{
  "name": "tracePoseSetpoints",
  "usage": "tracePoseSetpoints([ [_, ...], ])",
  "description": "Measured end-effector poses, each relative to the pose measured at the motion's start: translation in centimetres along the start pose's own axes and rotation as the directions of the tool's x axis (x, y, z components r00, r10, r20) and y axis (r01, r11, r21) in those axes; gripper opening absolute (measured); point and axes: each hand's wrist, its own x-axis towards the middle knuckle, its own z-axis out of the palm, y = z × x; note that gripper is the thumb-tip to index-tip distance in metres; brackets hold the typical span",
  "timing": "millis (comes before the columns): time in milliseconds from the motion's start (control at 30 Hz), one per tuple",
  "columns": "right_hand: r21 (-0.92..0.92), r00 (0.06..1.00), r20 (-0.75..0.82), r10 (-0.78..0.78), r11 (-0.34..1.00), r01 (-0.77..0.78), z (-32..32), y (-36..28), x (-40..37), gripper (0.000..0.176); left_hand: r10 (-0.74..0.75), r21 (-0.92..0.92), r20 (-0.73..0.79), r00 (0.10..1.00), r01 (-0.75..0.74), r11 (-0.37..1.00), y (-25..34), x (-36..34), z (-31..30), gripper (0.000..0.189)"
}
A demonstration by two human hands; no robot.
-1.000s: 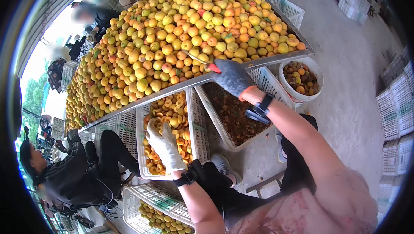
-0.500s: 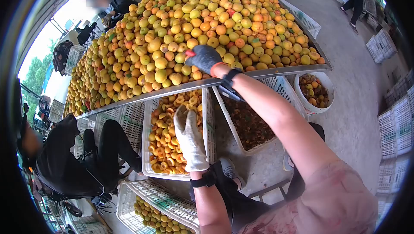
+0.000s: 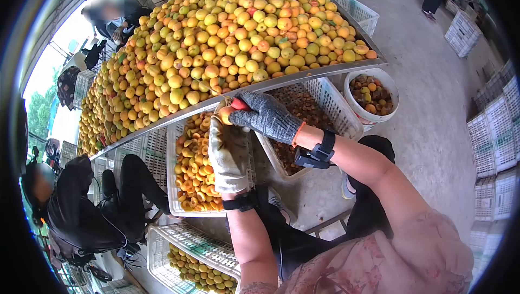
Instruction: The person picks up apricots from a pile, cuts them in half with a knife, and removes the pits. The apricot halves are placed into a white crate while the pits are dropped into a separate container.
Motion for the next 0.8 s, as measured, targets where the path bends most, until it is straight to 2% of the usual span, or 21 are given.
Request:
tracePoseSetpoints([
  [67, -0.057, 1.0, 0.005, -0.004, 0.998, 0.004, -1.1, 0.1, -0.5, 0.038, -0.044, 0.037, 0.061, 0.997, 0.042, 0.998, -0.6, 0.1, -0.3, 0.038],
  [100, -0.131, 1.0, -0.018, -0.013, 0.991, 0.011, -1.3, 1.0, -0.6, 0.035, -0.049, -0.012, 0.134, 0.99, 0.051, 0.999, -1.2, 0.4, -1.1, 0.038],
  [133, -0.13, 1.0, -0.024, -0.012, 0.991, 0.009, -1.5, 1.7, -0.9, 0.035, -0.048, -0.058, 0.206, 0.977, 0.061, 0.996, -1.7, 0.6, -1.8, 0.038],
  [167, -0.023, 0.995, -0.081, -0.058, 0.998, 0.056, -1.4, 1.9, -1.3, 0.033, -0.095, -0.129, 0.021, 0.995, 0.097, 0.987, -1.1, 0.3, 0.5, 0.038],
  [200, 0.082, 0.986, -0.141, -0.095, 0.991, 0.107, -1.5, 1.9, -1.7, 0.03, -0.098, -0.127, 0.02, 0.995, 0.1, 0.987, -1.4, 0.7, 0.0, 0.038],
  [267, 0.129, 0.988, -0.127, -0.087, 0.986, 0.104, -2.1, 1.8, -2.7, 0.026, -0.071, -0.196, 0.216, 0.974, 0.114, 0.974, -1.9, 1.4, -1.2, 0.038],
  [300, 0.036, 0.983, -0.118, -0.139, 0.989, 0.144, -2.2, 1.7, -3.4, 0.026, -0.072, -0.17, 0.124, 0.99, 0.093, 0.981, -1.9, 1.1, -0.9, 0.037],
  [333, -0.057, 0.976, -0.104, -0.191, 0.981, 0.186, -2.3, 1.6, -4.0, 0.026, -0.074, -0.17, 0.124, 0.99, 0.094, 0.981, -2.0, 1.2, -1.0, 0.037],
  [367, -0.02, 0.996, -0.072, -0.045, 0.999, 0.043, -2.2, 1.4, -4.5, 0.027, -0.072, -0.16, 0.125, 0.989, 0.092, 0.983, -2.0, 1.3, -0.9, 0.037],
  [433, -0.085, 0.996, -0.068, -0.055, 0.995, 0.05, -2.2, 1.8, -4.9, 0.026, -0.073, -0.146, 0.127, 0.989, 0.091, 0.985, -2.2, 1.3, -0.5, 0.036],
  [500, -0.179, 0.997, -0.048, -0.063, 0.982, 0.053, -2.5, 2.0, -5.0, 0.025, 0.023, 0.179, -0.236, 0.972, 0.02, 0.984, -2.5, 0.8, 1.3, 0.034],
  [533, -0.179, 0.997, -0.049, -0.062, 0.982, 0.052, -2.6, 2.2, -4.9, 0.025, 0.022, 0.179, -0.235, 0.972, 0.021, 0.984, -2.8, 1.0, 0.9, 0.034],
  [600, -0.108, 0.998, -0.016, 0.067, 0.992, -0.068, -2.8, 2.5, -4.9, 0.026, 0.028, 0.192, -0.186, 0.982, 0.009, 0.981, -3.3, 1.5, 0.2, 0.034],
  [633, -0.109, 0.998, -0.019, 0.066, 0.992, -0.068, -2.8, 2.6, -4.9, 0.026, 0.026, 0.192, -0.184, 0.983, 0.01, 0.981, -3.6, 1.6, 0.1, 0.034],
  [700, -0.129, 0.999, -0.033, 0.003, 0.992, -0.007, -2.8, 2.7, -5.0, 0.026, -0.042, 0.076, -0.296, 0.954, 0.068, 0.995, -3.5, 1.6, 0.9, 0.039],
  [733, -0.13, 0.999, -0.036, 0.004, 0.991, -0.008, -2.9, 2.6, -5.0, 0.026, -0.045, 0.076, -0.294, 0.955, 0.07, 0.995, -3.4, 1.6, 1.1, 0.039],
  [800, -0.044, 0.992, -0.006, 0.123, 0.991, -0.123, -3.0, 2.4, -5.1, 0.025, -0.083, 0.096, -0.314, 0.946, 0.118, 0.988, -3.3, 1.5, 1.2, 0.04],
])
